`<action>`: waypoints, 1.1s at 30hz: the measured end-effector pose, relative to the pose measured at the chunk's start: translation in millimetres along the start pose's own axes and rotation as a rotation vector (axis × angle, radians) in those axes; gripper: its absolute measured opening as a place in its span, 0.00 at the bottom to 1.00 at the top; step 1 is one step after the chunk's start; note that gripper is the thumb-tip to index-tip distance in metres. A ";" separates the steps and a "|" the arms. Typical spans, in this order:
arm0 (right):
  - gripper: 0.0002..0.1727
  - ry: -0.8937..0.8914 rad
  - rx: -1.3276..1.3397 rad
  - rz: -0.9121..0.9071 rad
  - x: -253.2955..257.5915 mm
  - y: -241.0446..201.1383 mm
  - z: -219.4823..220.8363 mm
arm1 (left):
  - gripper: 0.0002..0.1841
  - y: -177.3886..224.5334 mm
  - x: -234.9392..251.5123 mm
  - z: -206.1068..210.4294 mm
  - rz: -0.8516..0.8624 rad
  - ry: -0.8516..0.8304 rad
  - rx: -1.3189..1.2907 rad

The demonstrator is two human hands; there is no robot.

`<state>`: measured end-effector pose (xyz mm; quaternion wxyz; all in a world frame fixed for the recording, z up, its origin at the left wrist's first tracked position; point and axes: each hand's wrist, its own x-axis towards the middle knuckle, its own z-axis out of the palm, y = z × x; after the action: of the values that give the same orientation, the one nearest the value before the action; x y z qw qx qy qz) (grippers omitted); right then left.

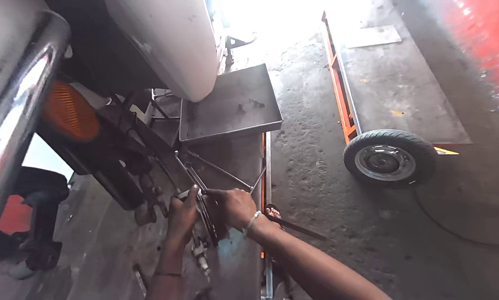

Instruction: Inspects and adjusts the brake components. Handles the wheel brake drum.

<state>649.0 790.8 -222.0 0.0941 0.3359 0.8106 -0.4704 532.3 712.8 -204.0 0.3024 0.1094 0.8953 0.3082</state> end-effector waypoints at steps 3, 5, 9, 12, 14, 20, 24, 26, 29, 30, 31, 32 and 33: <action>0.22 -0.006 0.056 -0.010 1.3 2.1 -1.8 | 0.33 -2.7 -0.7 -0.3 0.018 0.008 -0.012; 0.22 -0.035 0.088 0.011 -14.4 -0.8 -7.6 | 0.32 -2.9 4.2 -0.1 0.037 0.019 -0.015; 0.19 -0.037 0.024 0.043 3.4 -6.4 -7.7 | 0.32 -6.1 3.1 1.5 0.039 0.012 0.003; 0.19 -0.041 0.013 0.014 -2.7 -5.4 -6.7 | 0.32 -7.0 0.7 0.4 0.044 0.010 0.027; 0.24 -0.052 0.020 0.027 -22.9 -5.7 -7.9 | 0.31 -6.6 2.3 0.3 0.066 0.008 0.019; 0.21 -0.035 0.017 0.044 -15.3 -5.4 -3.3 | 0.32 -11.6 -3.0 2.4 0.053 0.006 0.006; 0.25 -0.026 0.004 0.012 -33.1 -11.4 -2.7 | 0.31 -8.0 1.0 0.4 0.072 0.015 0.011; 0.23 -0.041 -0.013 0.025 -19.5 -13.8 -3.3 | 0.33 -11.0 0.7 0.3 0.063 0.003 0.051; 0.19 -0.051 -0.033 -0.005 -10.6 -15.9 -5.7 | 0.32 -14.1 -1.0 2.4 0.114 0.034 0.042; 0.20 -0.055 -0.038 -0.007 -16.9 -16.3 -5.1 | 0.32 -13.8 -1.1 2.1 0.125 0.042 0.038; 0.21 -0.060 -0.056 0.006 -24.2 -18.3 -5.3 | 0.32 -12.4 -1.0 2.0 0.125 0.047 0.035; 0.23 -0.062 -0.082 0.017 -27.8 -20.5 -5.4 | 0.32 -11.2 0.0 2.2 0.122 0.048 0.037; 0.23 -0.063 -0.099 0.023 -27.1 -22.5 -5.3 | 0.32 -11.2 0.3 1.8 0.117 0.041 0.039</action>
<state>656.1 775.4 -190.8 0.1416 0.3252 0.8255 -0.4390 533.0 705.0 -212.2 0.2634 0.1611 0.8992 0.3098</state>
